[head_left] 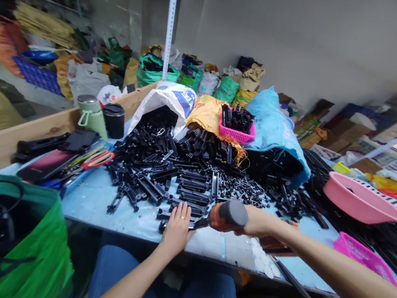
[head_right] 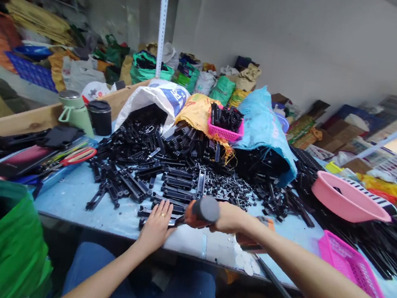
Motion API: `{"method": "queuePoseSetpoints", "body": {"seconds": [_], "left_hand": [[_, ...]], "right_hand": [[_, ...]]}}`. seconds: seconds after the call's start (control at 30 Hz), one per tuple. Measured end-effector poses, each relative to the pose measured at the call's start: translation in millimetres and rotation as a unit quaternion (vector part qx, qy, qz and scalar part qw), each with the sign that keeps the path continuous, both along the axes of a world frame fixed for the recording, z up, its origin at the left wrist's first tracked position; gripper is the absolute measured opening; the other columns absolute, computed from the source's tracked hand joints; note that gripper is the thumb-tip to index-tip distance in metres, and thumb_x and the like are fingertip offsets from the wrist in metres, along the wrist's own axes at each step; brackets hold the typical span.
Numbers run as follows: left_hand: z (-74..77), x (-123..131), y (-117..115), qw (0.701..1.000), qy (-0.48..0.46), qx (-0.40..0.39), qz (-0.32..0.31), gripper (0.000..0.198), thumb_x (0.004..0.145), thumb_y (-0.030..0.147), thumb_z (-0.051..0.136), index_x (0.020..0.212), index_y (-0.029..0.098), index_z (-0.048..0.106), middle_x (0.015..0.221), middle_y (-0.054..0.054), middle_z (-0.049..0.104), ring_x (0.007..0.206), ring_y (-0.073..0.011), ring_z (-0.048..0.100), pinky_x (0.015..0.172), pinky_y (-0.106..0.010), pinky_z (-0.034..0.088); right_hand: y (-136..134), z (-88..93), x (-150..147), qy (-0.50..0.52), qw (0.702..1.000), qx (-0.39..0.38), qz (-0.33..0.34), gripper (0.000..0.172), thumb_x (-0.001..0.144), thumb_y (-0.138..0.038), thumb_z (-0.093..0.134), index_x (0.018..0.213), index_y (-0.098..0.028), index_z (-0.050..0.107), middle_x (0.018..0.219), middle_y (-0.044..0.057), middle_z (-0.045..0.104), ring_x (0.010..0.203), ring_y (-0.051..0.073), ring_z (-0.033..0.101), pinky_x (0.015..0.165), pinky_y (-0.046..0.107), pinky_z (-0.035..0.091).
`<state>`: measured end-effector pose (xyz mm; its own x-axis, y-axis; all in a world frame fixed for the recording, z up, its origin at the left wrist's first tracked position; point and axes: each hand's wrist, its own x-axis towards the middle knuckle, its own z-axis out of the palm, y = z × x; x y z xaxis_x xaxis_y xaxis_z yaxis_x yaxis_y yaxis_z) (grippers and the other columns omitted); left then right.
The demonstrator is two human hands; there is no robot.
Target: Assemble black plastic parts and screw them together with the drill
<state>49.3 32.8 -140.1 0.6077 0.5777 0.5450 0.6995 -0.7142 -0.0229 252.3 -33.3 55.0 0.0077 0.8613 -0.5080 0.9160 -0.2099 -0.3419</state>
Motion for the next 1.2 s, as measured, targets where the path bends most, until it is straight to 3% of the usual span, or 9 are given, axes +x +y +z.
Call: {"method": "queuePoseSetpoints", "body": {"seconds": [0.13, 0.27, 0.6, 0.8, 0.83, 0.93, 1.0, 1.07, 1.2], "left_hand": [[9.2, 3, -5, 0.993, -0.080, 0.042, -0.070, 0.035, 0.085, 0.036, 0.047, 0.103, 0.010, 0.063, 0.113, -0.012, 0.055, 0.110, -0.0255, 0.046, 0.094, -0.045, 0.036], [15.0, 13, -9, 0.986, -0.144, -0.032, -0.082, 0.020, 0.087, 0.023, 0.044, 0.080, 0.011, 0.059, 0.080, -0.006, 0.054, 0.078, -0.0180, 0.047, 0.069, -0.032, 0.039], [21.6, -1, -3, 0.985, -0.141, -0.001, -0.096, 0.024, 0.091, 0.027, 0.039, 0.092, 0.012, 0.058, 0.089, -0.005, 0.055, 0.085, -0.0156, 0.047, 0.074, -0.030, 0.037], [33.6, -54, 12, 0.993, -0.068, 0.096, -0.011, 0.029, 0.091, 0.028, 0.037, 0.085, 0.011, 0.059, 0.085, -0.007, 0.056, 0.081, -0.0192, 0.051, 0.068, -0.032, 0.041], [33.5, -62, 14, 0.994, -0.063, 0.088, -0.010, 0.030, 0.091, 0.029, 0.036, 0.084, 0.012, 0.060, 0.083, -0.006, 0.057, 0.078, -0.0179, 0.053, 0.065, -0.031, 0.043], [32.2, -73, 18, 0.995, -0.077, 0.063, -0.025, 0.032, 0.093, 0.029, 0.033, 0.082, 0.015, 0.060, 0.078, -0.002, 0.059, 0.072, -0.0135, 0.057, 0.062, -0.027, 0.047], [31.2, -75, 18, 0.994, -0.093, 0.055, -0.031, 0.031, 0.093, 0.027, 0.033, 0.081, 0.015, 0.059, 0.077, -0.001, 0.059, 0.071, -0.0119, 0.057, 0.061, -0.025, 0.048], [30.3, -73, 13, 0.993, -0.107, 0.053, -0.012, 0.031, 0.092, 0.027, 0.033, 0.084, 0.014, 0.060, 0.079, -0.002, 0.059, 0.074, -0.0139, 0.058, 0.063, -0.028, 0.050], [32.8, -66, -12, 0.936, -0.260, -0.222, 0.081, 0.044, 0.085, 0.049, 0.040, 0.092, 0.011, 0.063, 0.090, -0.009, 0.060, 0.084, -0.0228, 0.058, 0.074, -0.042, 0.050]], "right_hand": [[-33, -21.3, 72, 0.189, 0.952, 0.001, -0.240, 0.032, 0.055, -0.010, 0.059, 0.086, -0.010, 0.052, 0.058, 0.000, 0.047, 0.044, 0.009, 0.039, 0.039, 0.021, 0.029], [-48, -32.6, 148, 0.143, 0.887, 0.115, -0.424, 0.019, 0.070, -0.014, 0.055, 0.088, -0.009, 0.050, 0.047, 0.000, 0.041, 0.039, 0.011, 0.037, 0.040, 0.022, 0.030], [-49, -80.0, 232, 0.150, 0.794, 0.115, -0.578, 0.033, 0.080, -0.028, 0.052, 0.105, -0.007, 0.046, 0.080, 0.011, 0.051, 0.053, 0.010, 0.045, 0.053, 0.024, 0.041], [-66, -67.0, 229, -0.050, 0.868, 0.091, -0.485, 0.073, 0.073, -0.053, 0.062, 0.124, -0.004, 0.044, 0.118, 0.019, 0.047, 0.104, 0.027, 0.047, 0.091, 0.035, 0.037], [-65, -57.8, 216, -0.175, 0.837, 0.101, -0.509, 0.087, 0.069, -0.062, 0.061, 0.127, -0.001, 0.040, 0.123, 0.025, 0.040, 0.109, 0.035, 0.041, 0.089, 0.044, 0.035], [-36, -37.7, 160, -0.388, 0.729, 0.344, -0.448, 0.062, 0.085, -0.051, 0.046, 0.131, -0.010, 0.040, 0.127, 0.017, 0.040, 0.106, 0.035, 0.042, 0.082, 0.047, 0.036], [5, -41.4, 115, -0.273, 0.809, 0.443, -0.274, 0.044, 0.089, -0.041, 0.043, 0.114, -0.007, 0.054, 0.114, 0.012, 0.052, 0.105, 0.023, 0.046, 0.091, 0.034, 0.035], [57, -60.2, 68, -0.169, 0.900, 0.385, -0.112, 0.037, 0.090, -0.037, 0.044, 0.110, -0.010, 0.058, 0.113, 0.008, 0.053, 0.107, 0.017, 0.045, 0.096, 0.026, 0.031], [152, -108.0, -2, -0.149, 0.940, 0.277, 0.133, 0.032, 0.080, -0.009, 0.040, 0.108, -0.006, 0.056, 0.108, 0.012, 0.051, 0.103, 0.024, 0.046, 0.088, 0.033, 0.035]]}}
